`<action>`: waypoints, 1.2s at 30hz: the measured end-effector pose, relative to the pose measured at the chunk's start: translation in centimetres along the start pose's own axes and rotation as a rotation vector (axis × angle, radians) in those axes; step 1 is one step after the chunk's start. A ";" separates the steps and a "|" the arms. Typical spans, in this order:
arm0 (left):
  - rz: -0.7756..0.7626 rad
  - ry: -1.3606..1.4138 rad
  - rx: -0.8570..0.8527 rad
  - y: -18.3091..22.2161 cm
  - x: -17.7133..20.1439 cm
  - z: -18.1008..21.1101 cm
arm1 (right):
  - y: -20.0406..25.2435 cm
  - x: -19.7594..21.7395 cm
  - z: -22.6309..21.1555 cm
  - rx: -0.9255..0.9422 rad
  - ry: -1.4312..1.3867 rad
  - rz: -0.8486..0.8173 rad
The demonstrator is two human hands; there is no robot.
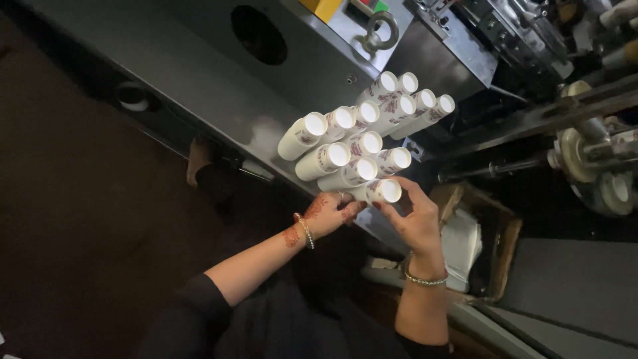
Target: Packing stacks of paper cups into individual plastic bags.
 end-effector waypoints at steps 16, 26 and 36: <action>-0.040 0.075 0.059 0.0 -0.7 -0.1 | 0.0 0.5 -0.7 0.054 0.180 0.037; -0.042 0.039 0.097 0.3 -0.7 -1.6 | 0.5 5.8 -3.5 0.040 0.081 0.178; -0.168 -0.642 0.160 4.1 3.0 -22.6 | -8.4 6.8 16.9 -0.394 0.722 0.197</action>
Point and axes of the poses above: each hand's wrist, its own y-axis away from the middle knuckle, its own x-axis out of the back of the hand, z = x × y, the point moved 7 cm from there along -y, towards the middle knuckle, and after that the axes turned 8 degrees about -x, right-handed, at the moved point
